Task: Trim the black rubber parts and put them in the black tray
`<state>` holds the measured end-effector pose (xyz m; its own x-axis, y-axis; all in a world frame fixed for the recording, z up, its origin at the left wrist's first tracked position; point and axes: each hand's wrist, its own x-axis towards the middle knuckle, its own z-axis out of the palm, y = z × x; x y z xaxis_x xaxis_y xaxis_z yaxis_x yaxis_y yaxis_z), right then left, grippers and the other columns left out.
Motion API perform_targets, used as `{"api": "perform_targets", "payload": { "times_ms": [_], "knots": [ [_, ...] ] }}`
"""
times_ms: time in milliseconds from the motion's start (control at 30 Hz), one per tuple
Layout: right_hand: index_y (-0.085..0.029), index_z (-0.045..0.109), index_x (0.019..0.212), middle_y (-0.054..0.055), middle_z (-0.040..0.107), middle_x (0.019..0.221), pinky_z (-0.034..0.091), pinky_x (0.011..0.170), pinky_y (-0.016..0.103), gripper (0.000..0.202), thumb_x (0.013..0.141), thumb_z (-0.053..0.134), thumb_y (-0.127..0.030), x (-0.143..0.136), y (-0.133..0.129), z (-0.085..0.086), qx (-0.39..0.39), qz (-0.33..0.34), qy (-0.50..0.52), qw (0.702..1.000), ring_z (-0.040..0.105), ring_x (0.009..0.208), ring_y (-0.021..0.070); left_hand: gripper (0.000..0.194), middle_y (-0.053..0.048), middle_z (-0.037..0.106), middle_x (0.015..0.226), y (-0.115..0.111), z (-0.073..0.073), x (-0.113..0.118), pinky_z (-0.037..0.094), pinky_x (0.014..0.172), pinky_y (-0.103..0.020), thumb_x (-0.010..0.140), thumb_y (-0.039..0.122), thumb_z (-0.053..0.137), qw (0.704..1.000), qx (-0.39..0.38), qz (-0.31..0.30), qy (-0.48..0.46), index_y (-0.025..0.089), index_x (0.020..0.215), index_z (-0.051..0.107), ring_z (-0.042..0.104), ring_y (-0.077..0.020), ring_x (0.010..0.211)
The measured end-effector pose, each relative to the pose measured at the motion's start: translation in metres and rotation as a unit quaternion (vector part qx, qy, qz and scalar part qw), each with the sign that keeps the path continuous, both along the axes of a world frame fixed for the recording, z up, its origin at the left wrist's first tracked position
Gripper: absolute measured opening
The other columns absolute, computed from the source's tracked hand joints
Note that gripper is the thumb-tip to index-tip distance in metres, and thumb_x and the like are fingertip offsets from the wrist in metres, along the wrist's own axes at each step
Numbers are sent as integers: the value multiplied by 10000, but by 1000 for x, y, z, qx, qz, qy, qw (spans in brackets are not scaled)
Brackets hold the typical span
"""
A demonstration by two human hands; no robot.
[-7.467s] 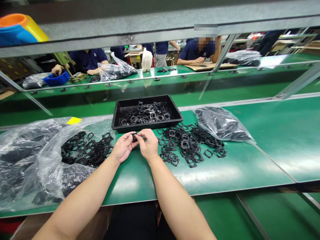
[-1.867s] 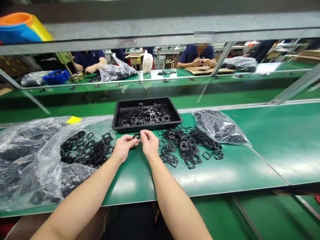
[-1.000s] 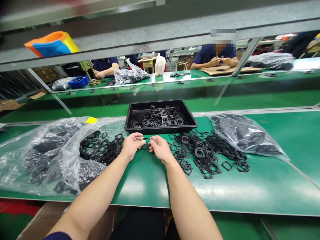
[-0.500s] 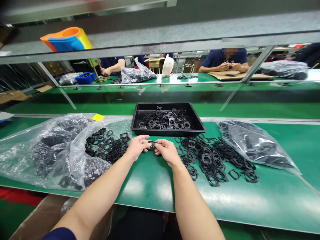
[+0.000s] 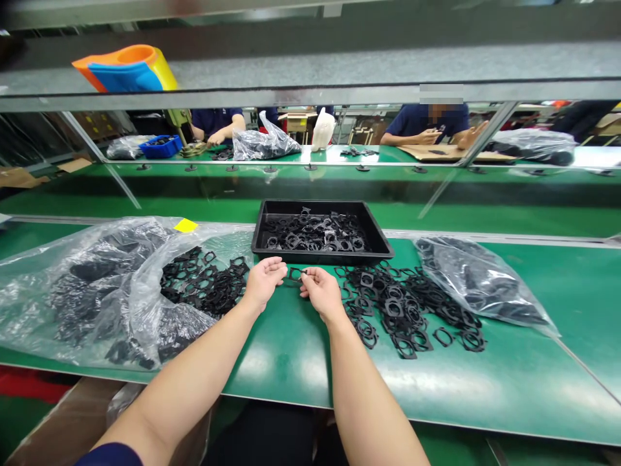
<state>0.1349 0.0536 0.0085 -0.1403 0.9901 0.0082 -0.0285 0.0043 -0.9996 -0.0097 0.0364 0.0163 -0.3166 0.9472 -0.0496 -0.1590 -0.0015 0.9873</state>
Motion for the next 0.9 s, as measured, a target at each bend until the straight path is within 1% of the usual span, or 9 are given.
{"api": "perform_targets", "payload": {
  "times_ms": [167,300,367,433,500,633,767,833,900],
  "knots": [
    [-130,582,746,0,566,582,476,429,213,320,605,754,-360,-3,9,16,-68,11,6,998,538,456,99,334,-83,666,889,3,-6,0,500,628,-234,691,286,665,996,19,73,38,121,978,617,629,-123,709],
    [-153,566,1040,84,637,971,555,622,290,446,664,721,-335,-7,29,40,12,-83,86,993,644,700,157,304,-69,665,854,5,-12,-1,493,621,-235,694,275,651,996,13,68,54,130,961,624,622,-122,690],
    [-169,539,1133,98,608,1100,554,672,320,484,702,676,-343,-5,34,45,62,-148,7,987,641,763,172,283,-64,669,834,5,-15,-2,493,639,-238,684,253,659,996,16,56,67,135,939,633,621,-121,686],
    [-162,586,1090,88,636,1042,534,729,338,386,744,628,-331,1,31,44,103,-180,-149,967,628,755,174,256,-62,675,832,4,-17,-1,493,671,-247,682,231,660,994,26,45,95,142,921,642,620,-120,687],
    [-161,643,988,77,663,934,497,800,347,256,775,596,-294,10,22,40,132,-148,-314,928,621,778,188,224,-60,680,828,3,-18,0,492,693,-257,690,215,651,990,37,31,135,153,906,651,619,-120,682],
    [-191,675,961,88,647,980,449,816,317,205,767,618,-224,28,-6,34,159,22,-549,820,607,905,223,168,-38,683,796,-2,-17,3,484,663,-260,701,191,633,977,56,1,205,184,866,667,609,-123,639],
    [-206,679,969,89,619,1022,428,762,274,235,757,607,-135,38,-25,35,154,120,-639,744,608,910,213,144,-27,677,770,-6,-15,6,477,661,-270,702,178,625,967,73,-22,243,195,838,670,600,-129,628],
    [-197,681,957,94,624,971,422,729,272,219,781,575,-124,39,-28,35,155,143,-656,725,615,869,210,131,-30,675,766,-7,-15,8,480,670,-276,711,184,615,965,71,-32,252,194,830,666,603,-138,645],
    [-175,676,972,103,634,920,420,712,277,238,772,570,-103,38,-27,35,159,151,-655,723,617,842,217,123,-35,671,766,-7,-15,8,481,676,-283,723,196,600,961,71,-39,265,192,829,661,607,-148,665]
  ]
}}
